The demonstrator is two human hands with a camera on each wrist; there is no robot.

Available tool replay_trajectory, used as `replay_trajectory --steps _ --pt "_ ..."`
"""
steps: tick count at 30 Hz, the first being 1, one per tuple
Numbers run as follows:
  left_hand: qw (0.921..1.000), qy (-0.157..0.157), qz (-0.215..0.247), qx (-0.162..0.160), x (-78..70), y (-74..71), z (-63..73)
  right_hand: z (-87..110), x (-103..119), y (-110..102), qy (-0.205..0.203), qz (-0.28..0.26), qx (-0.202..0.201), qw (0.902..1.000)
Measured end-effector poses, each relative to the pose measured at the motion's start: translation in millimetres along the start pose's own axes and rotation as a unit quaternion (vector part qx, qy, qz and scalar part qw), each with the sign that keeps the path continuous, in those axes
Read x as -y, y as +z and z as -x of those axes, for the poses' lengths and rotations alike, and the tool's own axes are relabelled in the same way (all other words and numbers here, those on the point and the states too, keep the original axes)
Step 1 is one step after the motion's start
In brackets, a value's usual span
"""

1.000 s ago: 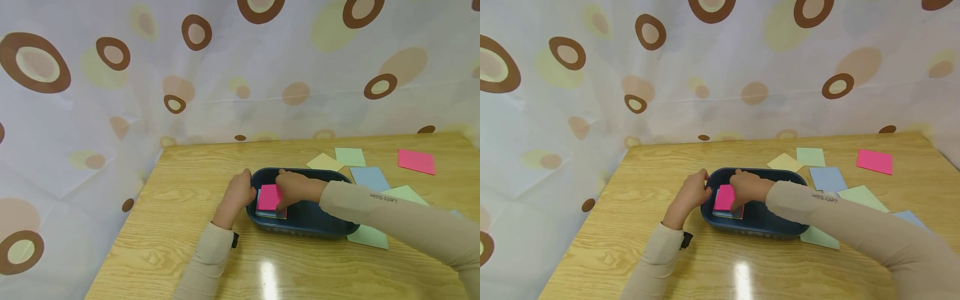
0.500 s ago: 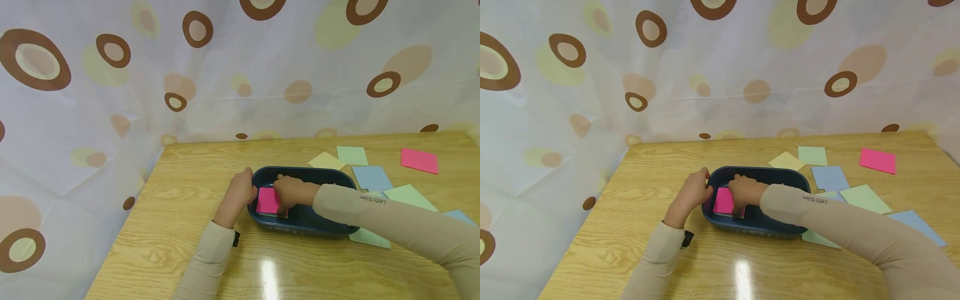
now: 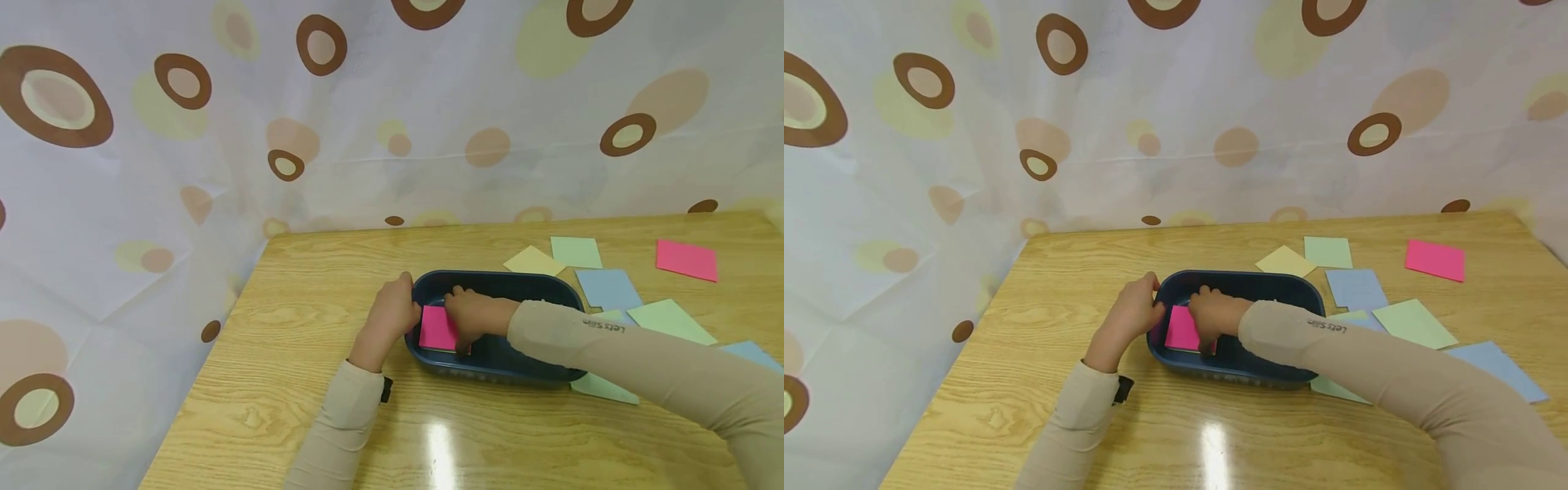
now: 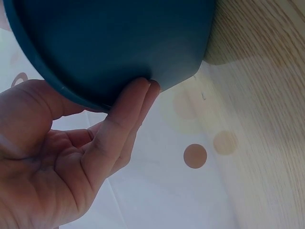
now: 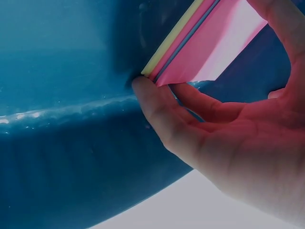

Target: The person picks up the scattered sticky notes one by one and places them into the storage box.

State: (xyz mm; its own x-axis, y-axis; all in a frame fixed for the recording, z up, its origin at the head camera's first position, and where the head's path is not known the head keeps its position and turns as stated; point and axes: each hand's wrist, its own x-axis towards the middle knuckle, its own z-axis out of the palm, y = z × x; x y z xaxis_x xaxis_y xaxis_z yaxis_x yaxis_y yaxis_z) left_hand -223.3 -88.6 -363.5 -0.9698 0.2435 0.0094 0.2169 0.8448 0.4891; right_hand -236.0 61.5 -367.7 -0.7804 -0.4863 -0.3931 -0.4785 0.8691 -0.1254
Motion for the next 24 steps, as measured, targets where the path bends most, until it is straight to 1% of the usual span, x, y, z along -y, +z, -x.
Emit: replay_trajectory --steps 4,7,9,12,14,18,21,24 --pt "1.0000 -0.002 -0.001 -0.001 -0.3 0.5 0.0 -0.7 1 0 -0.002 0.005 0.004 1.0000" --pt "1.0000 -0.002 -0.001 0.000 -0.6 0.4 0.4 -0.2 2 0 0.005 0.002 0.008 1.0000" --pt "1.0000 -0.002 0.000 0.000 -0.8 0.3 0.4 0.3 1 -1 0.011 0.003 0.017 0.9998" --pt "1.0000 -0.002 -0.001 0.001 -1.3 0.8 0.1 3.2 -2 -6 0.020 -0.010 0.033 0.9992" --pt "1.0000 -0.003 0.000 0.001 -1.4 1.3 -0.3 6.2 -6 -12 0.019 -0.029 0.041 0.9986" --pt "1.0000 -0.005 0.004 0.003 -2.1 1.1 -0.1 14.7 -15 -22 0.024 -0.098 0.063 0.9929" --pt "1.0000 -0.006 0.004 0.003 -2.2 0.5 0.3 21.5 -20 -24 0.030 -0.151 0.079 0.9850" --pt "1.0000 -0.006 -0.002 -0.002 -0.7 0.9 0.3 27.0 -20 -22 0.017 -0.181 0.079 0.9802"
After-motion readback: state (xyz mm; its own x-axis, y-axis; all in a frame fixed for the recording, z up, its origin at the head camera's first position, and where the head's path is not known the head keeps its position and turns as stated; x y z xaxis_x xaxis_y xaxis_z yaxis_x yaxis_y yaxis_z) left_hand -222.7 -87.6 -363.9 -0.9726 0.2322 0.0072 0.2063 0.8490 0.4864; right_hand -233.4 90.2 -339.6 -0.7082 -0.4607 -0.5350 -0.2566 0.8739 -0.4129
